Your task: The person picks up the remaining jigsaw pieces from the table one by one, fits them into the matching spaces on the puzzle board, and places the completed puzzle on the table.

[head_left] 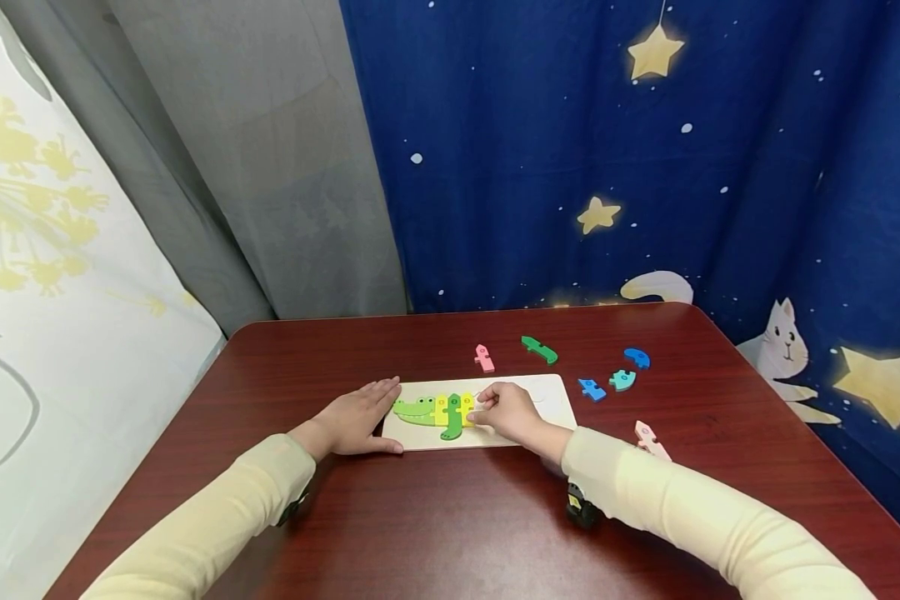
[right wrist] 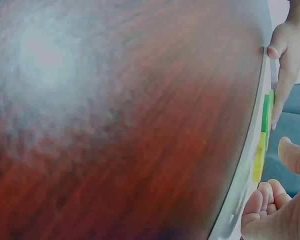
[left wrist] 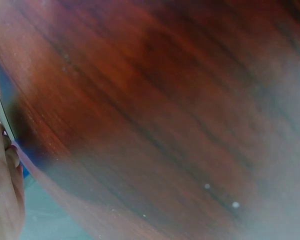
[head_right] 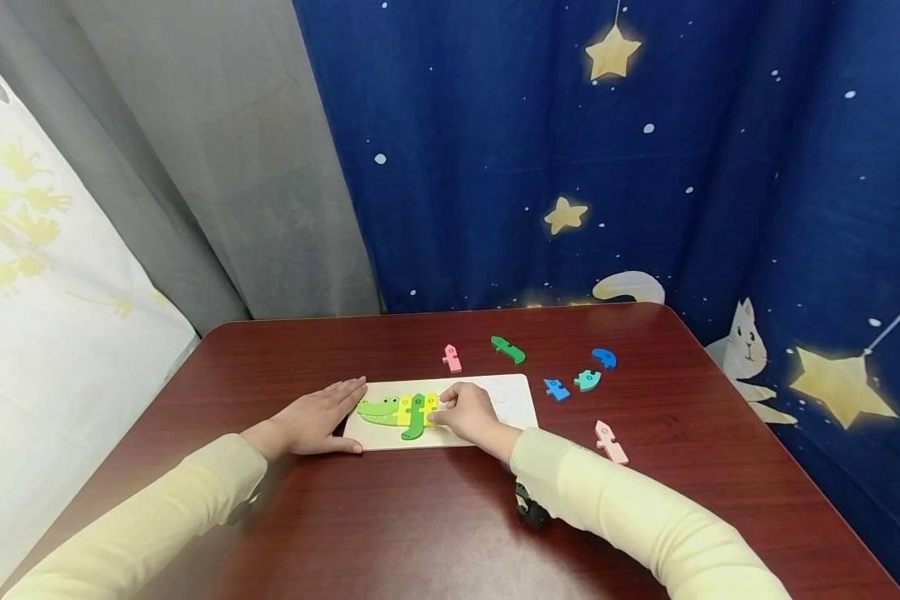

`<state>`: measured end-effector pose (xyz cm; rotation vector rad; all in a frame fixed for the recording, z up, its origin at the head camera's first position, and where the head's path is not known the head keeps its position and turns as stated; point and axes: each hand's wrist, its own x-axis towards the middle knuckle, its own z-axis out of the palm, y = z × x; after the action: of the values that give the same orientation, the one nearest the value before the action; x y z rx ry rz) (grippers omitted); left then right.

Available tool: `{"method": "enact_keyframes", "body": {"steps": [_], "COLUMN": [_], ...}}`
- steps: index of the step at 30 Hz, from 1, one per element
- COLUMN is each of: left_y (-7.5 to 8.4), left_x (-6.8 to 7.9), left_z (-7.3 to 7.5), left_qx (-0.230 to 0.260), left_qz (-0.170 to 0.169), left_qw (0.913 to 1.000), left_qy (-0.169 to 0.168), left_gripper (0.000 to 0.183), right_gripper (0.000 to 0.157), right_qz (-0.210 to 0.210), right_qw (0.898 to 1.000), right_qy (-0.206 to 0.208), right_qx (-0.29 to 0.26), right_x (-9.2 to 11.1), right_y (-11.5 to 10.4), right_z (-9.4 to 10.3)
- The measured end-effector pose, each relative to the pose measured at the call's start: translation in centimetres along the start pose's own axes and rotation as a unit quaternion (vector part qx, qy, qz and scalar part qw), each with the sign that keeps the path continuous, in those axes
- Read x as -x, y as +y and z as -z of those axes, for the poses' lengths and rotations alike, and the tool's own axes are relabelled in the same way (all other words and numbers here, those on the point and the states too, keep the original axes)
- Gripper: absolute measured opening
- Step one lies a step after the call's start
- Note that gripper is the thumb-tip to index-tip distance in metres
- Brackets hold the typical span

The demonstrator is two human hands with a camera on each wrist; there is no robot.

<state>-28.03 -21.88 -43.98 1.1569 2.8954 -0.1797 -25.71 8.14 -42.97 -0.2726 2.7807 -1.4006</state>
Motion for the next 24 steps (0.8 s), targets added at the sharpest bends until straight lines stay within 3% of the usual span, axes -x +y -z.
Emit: {"method": "enact_keyframes", "body": {"steps": [24], "left_y": [0.0], "left_x": [0.1], "left_z": [0.2], "left_qx": [0.003], "left_qz": [0.002], "left_qw": [1.0000], "left_qy": [-0.002], "left_gripper": [0.111], "right_gripper": [0.034], "right_qz": [-0.026], "right_qw": [1.000], "right_qy": [-0.007], "right_qx": [-0.014], "right_x": [0.2], "right_y": [-0.9], "right_z": [4.2]}}
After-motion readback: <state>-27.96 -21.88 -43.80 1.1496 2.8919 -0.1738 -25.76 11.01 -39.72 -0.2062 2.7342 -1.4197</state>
